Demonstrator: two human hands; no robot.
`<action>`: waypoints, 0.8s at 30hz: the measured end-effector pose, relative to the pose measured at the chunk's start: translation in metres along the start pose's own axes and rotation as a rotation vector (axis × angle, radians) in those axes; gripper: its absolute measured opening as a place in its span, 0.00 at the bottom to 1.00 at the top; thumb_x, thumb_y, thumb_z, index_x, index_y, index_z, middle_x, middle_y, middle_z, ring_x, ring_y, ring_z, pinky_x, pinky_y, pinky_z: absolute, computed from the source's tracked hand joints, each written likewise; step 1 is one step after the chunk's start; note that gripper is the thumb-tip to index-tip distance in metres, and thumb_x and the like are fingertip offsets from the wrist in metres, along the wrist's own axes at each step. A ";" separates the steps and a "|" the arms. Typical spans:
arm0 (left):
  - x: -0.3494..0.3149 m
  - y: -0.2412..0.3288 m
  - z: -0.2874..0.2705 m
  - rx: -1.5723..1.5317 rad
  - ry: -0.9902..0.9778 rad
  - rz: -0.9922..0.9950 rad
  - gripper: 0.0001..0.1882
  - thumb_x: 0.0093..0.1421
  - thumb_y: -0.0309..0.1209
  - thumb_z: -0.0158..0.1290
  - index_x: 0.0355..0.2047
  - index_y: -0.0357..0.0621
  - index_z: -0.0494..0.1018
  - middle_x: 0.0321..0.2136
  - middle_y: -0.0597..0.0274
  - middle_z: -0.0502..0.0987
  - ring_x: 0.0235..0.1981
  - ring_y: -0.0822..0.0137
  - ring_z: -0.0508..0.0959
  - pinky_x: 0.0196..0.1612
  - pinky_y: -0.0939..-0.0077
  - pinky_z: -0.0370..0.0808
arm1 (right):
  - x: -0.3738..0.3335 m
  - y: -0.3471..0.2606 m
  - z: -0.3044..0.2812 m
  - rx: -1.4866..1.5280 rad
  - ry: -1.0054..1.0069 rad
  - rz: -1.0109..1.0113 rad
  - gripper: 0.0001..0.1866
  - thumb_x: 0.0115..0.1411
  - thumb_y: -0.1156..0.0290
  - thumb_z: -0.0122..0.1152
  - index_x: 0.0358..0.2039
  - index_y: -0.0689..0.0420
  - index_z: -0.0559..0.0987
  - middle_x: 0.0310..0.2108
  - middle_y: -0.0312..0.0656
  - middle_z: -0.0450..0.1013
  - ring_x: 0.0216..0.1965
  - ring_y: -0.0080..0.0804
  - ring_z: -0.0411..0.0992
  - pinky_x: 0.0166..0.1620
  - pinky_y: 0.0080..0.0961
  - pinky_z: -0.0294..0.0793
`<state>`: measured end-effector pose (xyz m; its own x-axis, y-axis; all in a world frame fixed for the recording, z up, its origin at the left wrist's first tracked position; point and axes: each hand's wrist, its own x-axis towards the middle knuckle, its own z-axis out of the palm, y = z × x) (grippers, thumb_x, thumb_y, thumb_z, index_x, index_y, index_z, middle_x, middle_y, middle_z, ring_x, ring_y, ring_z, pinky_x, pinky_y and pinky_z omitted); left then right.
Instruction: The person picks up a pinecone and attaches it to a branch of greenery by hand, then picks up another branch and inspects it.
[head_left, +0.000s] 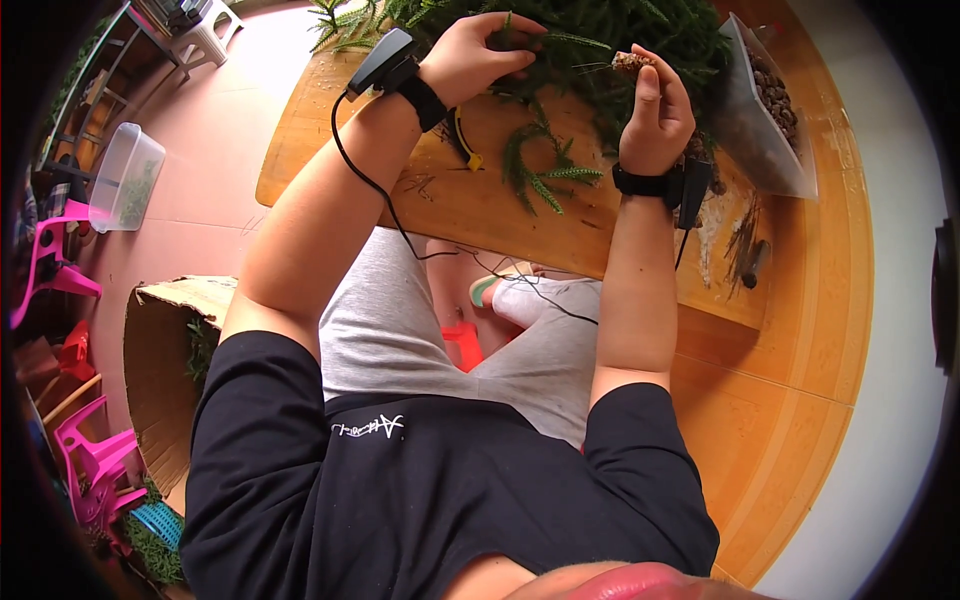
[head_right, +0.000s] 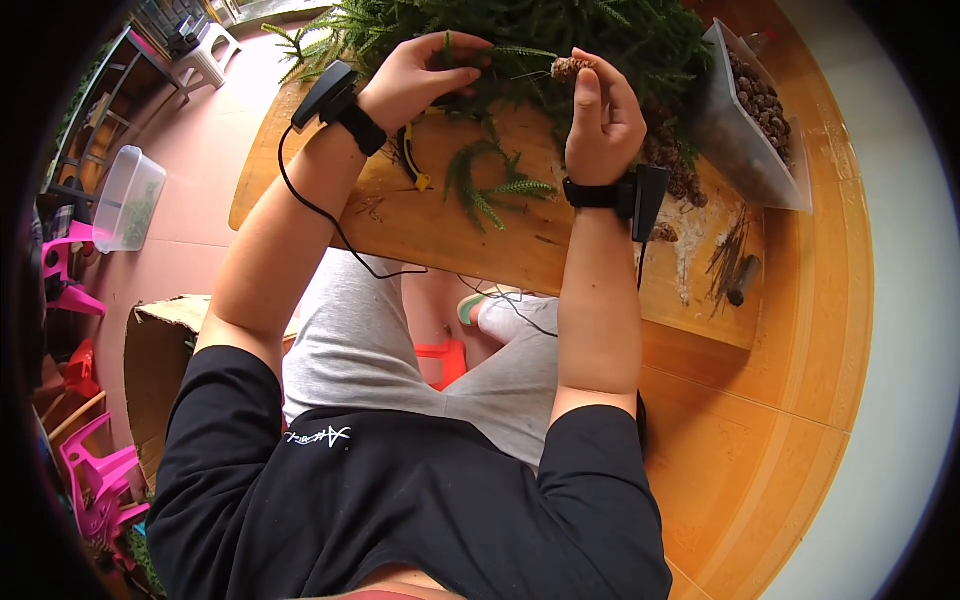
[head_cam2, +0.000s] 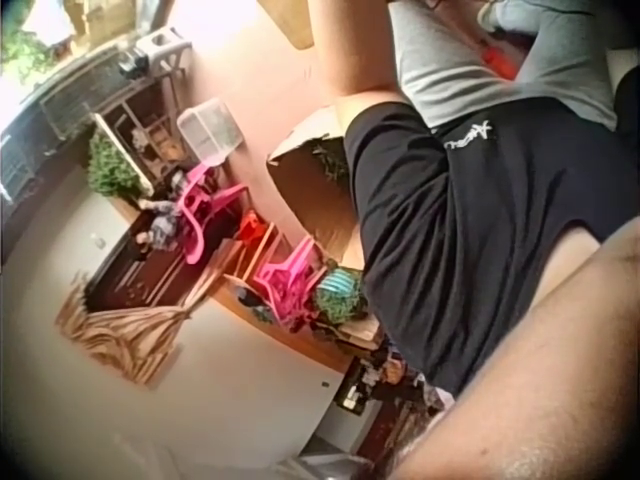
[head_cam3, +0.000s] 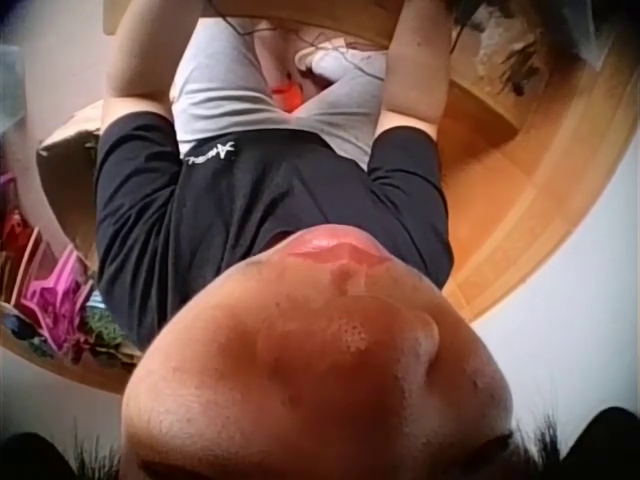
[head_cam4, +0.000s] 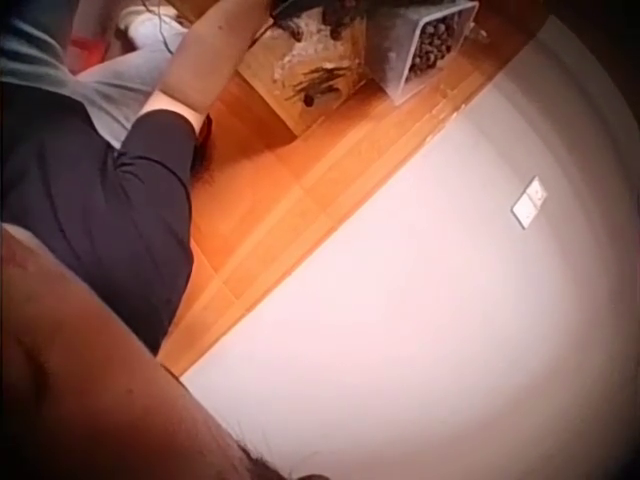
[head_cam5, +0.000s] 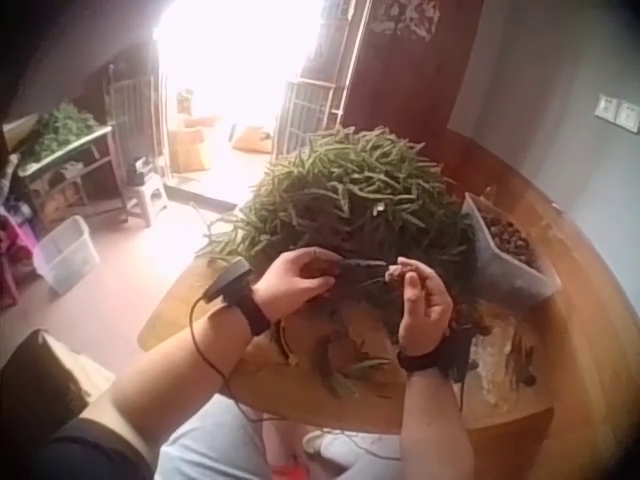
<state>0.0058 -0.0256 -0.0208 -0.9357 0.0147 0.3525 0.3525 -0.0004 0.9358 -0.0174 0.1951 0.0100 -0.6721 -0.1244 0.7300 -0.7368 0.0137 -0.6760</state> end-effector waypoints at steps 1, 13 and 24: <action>0.000 0.001 0.000 -0.010 0.001 -0.020 0.17 0.64 0.31 0.55 0.52 0.41 0.75 0.43 0.62 0.80 0.36 0.79 0.78 0.37 0.85 0.76 | 0.000 -0.002 0.000 0.027 -0.009 0.007 0.14 0.69 0.68 0.53 0.46 0.65 0.80 0.42 0.41 0.79 0.39 0.21 0.75 0.45 0.15 0.73; 0.003 0.004 -0.006 -0.104 0.074 -0.097 0.20 0.64 0.27 0.54 0.56 0.46 0.68 0.40 0.62 0.77 0.42 0.67 0.79 0.41 0.75 0.79 | -0.007 0.005 0.010 0.276 -0.402 0.287 0.15 0.73 0.63 0.45 0.45 0.60 0.74 0.44 0.46 0.78 0.34 0.25 0.76 0.39 0.21 0.78; -0.003 0.007 -0.001 0.025 -0.040 -0.091 0.16 0.65 0.30 0.55 0.52 0.47 0.71 0.36 0.67 0.78 0.30 0.80 0.76 0.31 0.84 0.75 | -0.009 0.011 0.012 0.280 -0.479 0.339 0.14 0.73 0.62 0.45 0.47 0.59 0.70 0.40 0.44 0.75 0.31 0.29 0.76 0.35 0.27 0.78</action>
<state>0.0110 -0.0268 -0.0151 -0.9627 0.0535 0.2654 0.2671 0.0279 0.9633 -0.0182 0.1842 -0.0050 -0.7087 -0.5884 0.3892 -0.3990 -0.1207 -0.9090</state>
